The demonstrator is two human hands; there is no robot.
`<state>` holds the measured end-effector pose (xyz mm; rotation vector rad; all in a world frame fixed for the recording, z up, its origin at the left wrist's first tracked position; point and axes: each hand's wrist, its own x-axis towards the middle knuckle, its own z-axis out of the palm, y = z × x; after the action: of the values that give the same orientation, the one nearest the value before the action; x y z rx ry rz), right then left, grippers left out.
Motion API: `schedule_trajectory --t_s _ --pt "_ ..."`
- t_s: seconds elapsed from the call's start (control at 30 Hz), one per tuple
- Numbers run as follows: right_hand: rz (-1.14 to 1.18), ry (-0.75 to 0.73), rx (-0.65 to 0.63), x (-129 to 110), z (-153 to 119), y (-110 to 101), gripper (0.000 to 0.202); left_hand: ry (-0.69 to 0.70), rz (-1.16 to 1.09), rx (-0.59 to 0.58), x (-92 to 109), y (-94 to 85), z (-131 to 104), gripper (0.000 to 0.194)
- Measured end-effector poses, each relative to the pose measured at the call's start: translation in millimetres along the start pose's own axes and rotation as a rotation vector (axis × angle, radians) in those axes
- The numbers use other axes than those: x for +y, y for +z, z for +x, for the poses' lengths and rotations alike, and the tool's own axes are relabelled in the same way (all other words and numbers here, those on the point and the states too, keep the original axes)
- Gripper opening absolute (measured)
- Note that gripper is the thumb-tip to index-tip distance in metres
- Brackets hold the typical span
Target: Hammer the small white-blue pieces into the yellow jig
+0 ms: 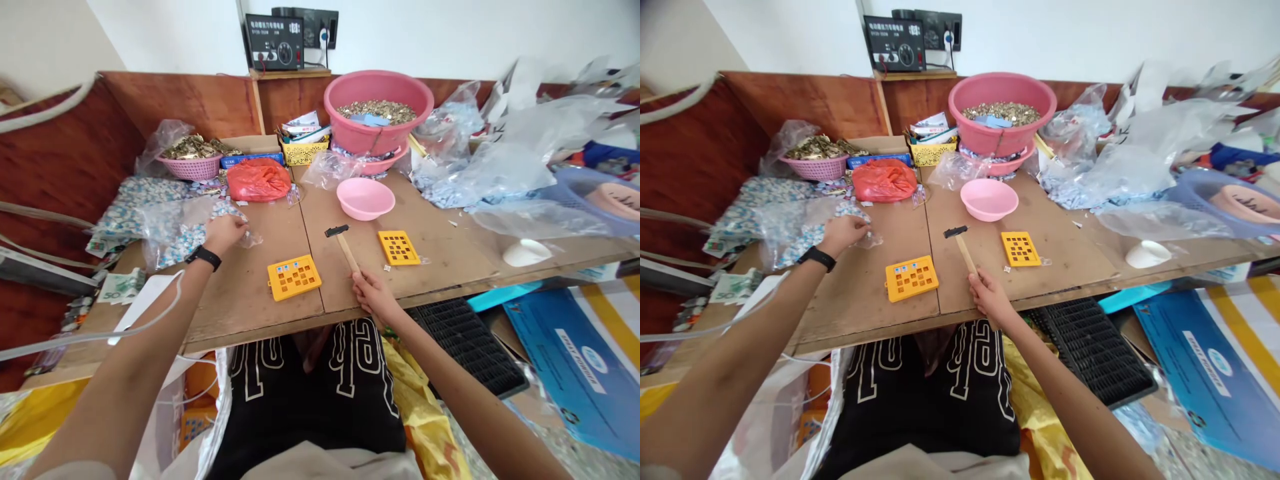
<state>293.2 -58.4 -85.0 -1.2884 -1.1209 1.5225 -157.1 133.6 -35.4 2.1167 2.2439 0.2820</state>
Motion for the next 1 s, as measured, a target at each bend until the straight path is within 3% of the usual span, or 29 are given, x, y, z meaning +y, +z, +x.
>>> schedule_trajectory --t_s 0.17,0.3,0.5,0.6,0.73,0.87,1.0 --pt "0.009 -0.001 -0.005 0 0 -1 0.061 0.193 0.06 -0.047 2 -0.2 -5 0.038" --pt "0.011 -0.015 -0.002 0 0 -1 0.062 0.256 0.071 -0.009 4 1.1 -15 0.043" --pt "0.015 -0.009 0.019 -1 -1 -1 0.059 0.402 0.047 0.028 1 5.0 -27 0.028" --pt "0.009 -0.008 0.021 -2 -1 0 0.057 0.368 -0.006 0.023 -1 9.3 -29 0.024" --pt "0.004 -0.015 0.017 -2 -2 1 0.055 0.208 -0.034 0.007 0 10.7 -30 0.022" --pt "0.014 -0.02 0.036 -2 -2 1 0.056 0.156 -0.207 0.09 15 1.6 -45 0.028" --pt "-0.002 -0.023 0.019 -2 -2 -1 0.057 0.25 -0.526 0.206 56 -6.1 -84 0.035"
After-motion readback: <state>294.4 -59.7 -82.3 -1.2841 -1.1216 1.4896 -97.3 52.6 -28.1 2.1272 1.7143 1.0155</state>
